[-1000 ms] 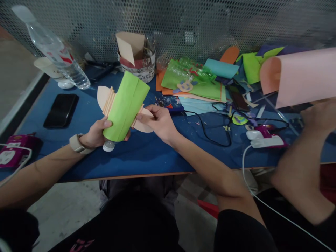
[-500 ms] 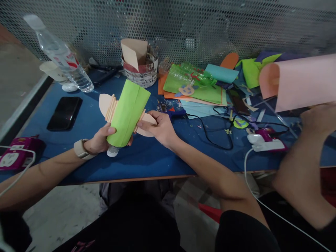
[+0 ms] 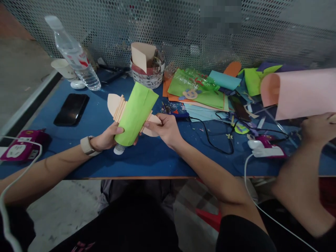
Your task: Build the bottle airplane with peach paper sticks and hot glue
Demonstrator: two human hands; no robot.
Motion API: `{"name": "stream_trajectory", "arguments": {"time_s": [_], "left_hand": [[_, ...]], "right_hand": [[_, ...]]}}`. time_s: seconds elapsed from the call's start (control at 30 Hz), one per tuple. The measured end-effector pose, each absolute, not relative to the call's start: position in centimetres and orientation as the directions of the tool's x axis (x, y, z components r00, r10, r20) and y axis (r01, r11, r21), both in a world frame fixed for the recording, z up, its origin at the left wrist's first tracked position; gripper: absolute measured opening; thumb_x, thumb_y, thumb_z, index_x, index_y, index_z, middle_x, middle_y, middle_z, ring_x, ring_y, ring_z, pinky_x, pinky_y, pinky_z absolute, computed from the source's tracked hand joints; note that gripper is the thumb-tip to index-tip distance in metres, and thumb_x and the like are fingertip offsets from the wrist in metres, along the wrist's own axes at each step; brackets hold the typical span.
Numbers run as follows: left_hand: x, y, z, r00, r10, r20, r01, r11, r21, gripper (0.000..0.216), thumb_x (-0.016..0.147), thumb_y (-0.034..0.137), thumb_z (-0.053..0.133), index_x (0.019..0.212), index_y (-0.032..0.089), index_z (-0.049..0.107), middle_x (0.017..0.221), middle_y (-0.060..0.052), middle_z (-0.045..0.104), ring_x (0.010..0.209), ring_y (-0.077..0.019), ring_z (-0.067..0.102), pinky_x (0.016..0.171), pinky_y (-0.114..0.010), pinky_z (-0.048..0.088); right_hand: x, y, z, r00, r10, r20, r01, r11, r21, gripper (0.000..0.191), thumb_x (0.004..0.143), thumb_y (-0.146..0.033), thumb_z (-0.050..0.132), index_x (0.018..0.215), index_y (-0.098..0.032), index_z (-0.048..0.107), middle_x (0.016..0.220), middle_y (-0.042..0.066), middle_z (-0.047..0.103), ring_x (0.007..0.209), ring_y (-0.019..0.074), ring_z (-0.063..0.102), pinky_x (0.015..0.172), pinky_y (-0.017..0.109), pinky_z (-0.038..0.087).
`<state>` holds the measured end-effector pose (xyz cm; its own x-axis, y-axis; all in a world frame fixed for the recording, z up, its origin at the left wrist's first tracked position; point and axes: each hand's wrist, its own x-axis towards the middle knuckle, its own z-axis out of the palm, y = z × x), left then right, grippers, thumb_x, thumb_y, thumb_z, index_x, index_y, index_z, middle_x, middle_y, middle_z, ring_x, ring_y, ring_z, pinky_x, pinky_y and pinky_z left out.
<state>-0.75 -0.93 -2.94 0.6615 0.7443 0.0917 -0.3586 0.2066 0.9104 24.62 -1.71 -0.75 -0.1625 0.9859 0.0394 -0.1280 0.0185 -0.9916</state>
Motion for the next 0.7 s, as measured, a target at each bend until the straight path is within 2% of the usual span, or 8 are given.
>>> {"name": "stream_trajectory", "arguments": {"time_s": [0.13, 0.27, 0.4, 0.53, 0.7], "left_hand": [[-0.62, -0.93, -2.99, 0.670, 0.740, 0.063, -0.340, 0.230, 0.912, 0.077, 0.087, 0.062, 0.090, 0.142, 0.014, 0.068, 0.110, -0.020, 0.085, 0.072, -0.0272, 0.083, 0.060, -0.033, 0.065], [-0.53, -0.98, -2.87, 0.667, 0.741, 0.072, -0.359, 0.235, 0.903, 0.067, 0.087, 0.058, 0.088, 0.135, 0.014, 0.069, 0.102, -0.017, 0.084, 0.071, -0.0260, 0.081, 0.059, -0.032, 0.064], [-0.54, -0.90, -2.88, 0.673, 0.737, 0.056, -0.389, 0.289, 0.874, 0.063, 0.087, 0.058, 0.084, 0.128, 0.012, 0.072, 0.098, -0.016, 0.083, 0.067, -0.0267, 0.080, 0.061, -0.035, 0.065], [-0.64, -0.63, -3.07, 0.650, 0.757, 0.070, -0.403, 0.265, 0.876, 0.065, 0.085, 0.063, 0.079, 0.121, 0.009, 0.076, 0.096, -0.019, 0.082, 0.068, -0.0289, 0.079, 0.059, -0.036, 0.063], [-0.83, -0.41, -3.30, 0.681, 0.731, 0.045, -0.374, 0.294, 0.880, 0.064, 0.084, 0.065, 0.080, 0.116, 0.009, 0.078, 0.095, -0.019, 0.081, 0.070, -0.0284, 0.078, 0.061, -0.036, 0.063]], "right_hand": [[24.77, -1.73, -0.83, -0.166, 0.984, 0.061, -0.072, 0.050, -0.996, 0.064, 0.066, -0.071, 0.111, 0.073, -0.021, 0.072, 0.071, 0.001, 0.073, 0.064, 0.0175, 0.065, 0.056, 0.031, 0.052], [24.67, -1.60, -0.91, -0.178, 0.981, 0.077, -0.083, 0.063, -0.995, 0.063, 0.066, -0.072, 0.111, 0.072, -0.023, 0.072, 0.072, 0.001, 0.073, 0.068, 0.0188, 0.068, 0.059, 0.033, 0.057], [24.33, -1.81, -0.48, -0.170, 0.983, 0.072, -0.144, 0.047, -0.988, 0.058, 0.063, -0.064, 0.114, 0.073, -0.021, 0.076, 0.072, 0.001, 0.076, 0.064, 0.0168, 0.068, 0.059, 0.032, 0.059], [24.03, -2.22, -0.02, -0.265, 0.962, 0.063, -0.159, 0.021, -0.987, 0.052, 0.070, -0.063, 0.111, 0.087, -0.020, 0.086, 0.080, 0.006, 0.084, 0.068, 0.0208, 0.078, 0.066, 0.037, 0.069], [24.02, -2.39, -0.12, -0.289, 0.953, 0.088, -0.157, 0.044, -0.987, 0.043, 0.078, -0.055, 0.110, 0.089, -0.019, 0.089, 0.081, 0.007, 0.086, 0.069, 0.0207, 0.080, 0.068, 0.036, 0.071]]}}
